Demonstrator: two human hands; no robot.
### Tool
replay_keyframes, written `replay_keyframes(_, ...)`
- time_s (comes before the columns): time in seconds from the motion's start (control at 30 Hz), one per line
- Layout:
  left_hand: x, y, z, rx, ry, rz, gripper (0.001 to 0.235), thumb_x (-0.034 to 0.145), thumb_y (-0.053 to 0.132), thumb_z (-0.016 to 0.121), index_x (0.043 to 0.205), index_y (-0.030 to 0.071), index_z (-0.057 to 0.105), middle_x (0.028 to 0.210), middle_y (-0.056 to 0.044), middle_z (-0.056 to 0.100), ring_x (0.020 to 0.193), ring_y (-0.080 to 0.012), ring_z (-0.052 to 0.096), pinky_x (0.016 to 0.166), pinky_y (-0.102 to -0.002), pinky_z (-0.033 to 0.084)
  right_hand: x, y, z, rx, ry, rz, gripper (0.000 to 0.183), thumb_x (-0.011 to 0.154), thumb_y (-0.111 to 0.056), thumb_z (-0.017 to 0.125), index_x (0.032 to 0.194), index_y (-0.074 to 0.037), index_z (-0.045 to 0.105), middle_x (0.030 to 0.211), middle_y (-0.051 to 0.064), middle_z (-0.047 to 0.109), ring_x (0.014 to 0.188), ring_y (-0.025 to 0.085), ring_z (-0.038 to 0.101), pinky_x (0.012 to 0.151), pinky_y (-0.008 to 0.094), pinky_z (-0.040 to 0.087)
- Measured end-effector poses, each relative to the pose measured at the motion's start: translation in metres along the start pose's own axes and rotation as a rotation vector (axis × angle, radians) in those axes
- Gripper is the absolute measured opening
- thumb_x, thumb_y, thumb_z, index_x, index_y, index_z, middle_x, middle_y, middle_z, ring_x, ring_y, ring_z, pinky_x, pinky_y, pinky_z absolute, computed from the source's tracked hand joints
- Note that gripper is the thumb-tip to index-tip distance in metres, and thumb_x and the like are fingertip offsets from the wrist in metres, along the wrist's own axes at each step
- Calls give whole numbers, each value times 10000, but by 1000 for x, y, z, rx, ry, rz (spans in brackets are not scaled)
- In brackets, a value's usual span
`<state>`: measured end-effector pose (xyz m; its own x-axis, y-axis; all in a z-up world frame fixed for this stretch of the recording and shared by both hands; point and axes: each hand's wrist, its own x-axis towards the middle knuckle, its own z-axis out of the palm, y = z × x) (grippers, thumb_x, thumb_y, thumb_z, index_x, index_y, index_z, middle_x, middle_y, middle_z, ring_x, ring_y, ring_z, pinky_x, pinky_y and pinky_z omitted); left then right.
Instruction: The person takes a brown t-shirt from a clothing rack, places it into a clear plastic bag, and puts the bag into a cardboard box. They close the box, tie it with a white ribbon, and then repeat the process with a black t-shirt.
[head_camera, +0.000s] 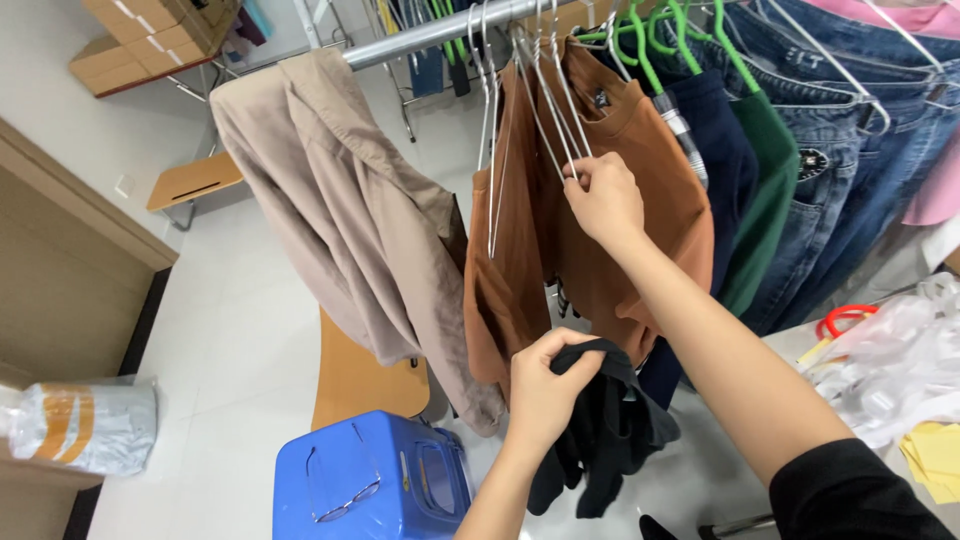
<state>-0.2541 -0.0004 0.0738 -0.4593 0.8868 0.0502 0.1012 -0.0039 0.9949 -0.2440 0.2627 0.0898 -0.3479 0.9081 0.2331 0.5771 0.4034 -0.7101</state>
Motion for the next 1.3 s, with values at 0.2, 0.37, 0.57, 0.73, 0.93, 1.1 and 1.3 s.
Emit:
replay_keyframes(0.2,8,-4,-3,16,17,34,78,888,121,747,896,133,824,936,34,838,908,-72,750,865,-228,586,-8,8,-4,91,382,-322,210,1040,-195,704,859,-157,803,1153,16,531,1160,253,557,792,523,441)
replay_keyframes(0.37,19,-19,1,-30,31,75,160,885,92,799,1009,147,883,799,-92,813,768,-120,715,651,-273,604,-24,-2,-30,223,572,-433,220,1076,-48,650,871,-65,729,1140,51,557,1084,349,676,953,476,581)
replay_keyframes(0.57,24,-12,8,-51,38,54,157,890,86,789,1000,142,886,812,-75,811,794,-112,700,691,-277,604,-21,3,-38,190,612,-557,217,1088,-44,661,886,-81,731,1122,67,605,1072,325,649,985,427,513)
replay_keyframes(0.73,29,-20,7,-32,65,91,166,886,90,800,1017,148,884,873,-72,797,858,-145,714,752,-290,599,-37,-2,-50,205,604,-580,201,1121,-41,615,956,-79,723,1126,71,621,1064,324,654,939,424,519)
replay_keyframes(0.93,25,-16,3,-55,49,190,160,926,92,760,1046,133,857,1254,-99,715,1218,-328,617,1040,-483,509,-111,50,-70,316,533,-458,242,1199,-108,578,1015,-91,734,1107,109,699,1021,295,710,914,429,556)
replay_keyframes(1.1,30,-20,31,-84,-70,206,158,956,111,725,1076,140,823,1567,-123,589,1471,-503,461,1189,-646,377,-209,126,-67,847,339,21,301,1244,-147,372,1177,-1,627,1140,154,742,1066,221,750,946,387,626)
replay_keyframes(1.3,52,-55,83,-56,-179,263,194,940,135,738,1119,153,809,1480,-153,646,1399,-427,565,1191,-554,412,-308,263,-41,1324,212,214,305,1190,-269,462,1254,-14,617,1114,172,768,987,273,801,897,469,640)
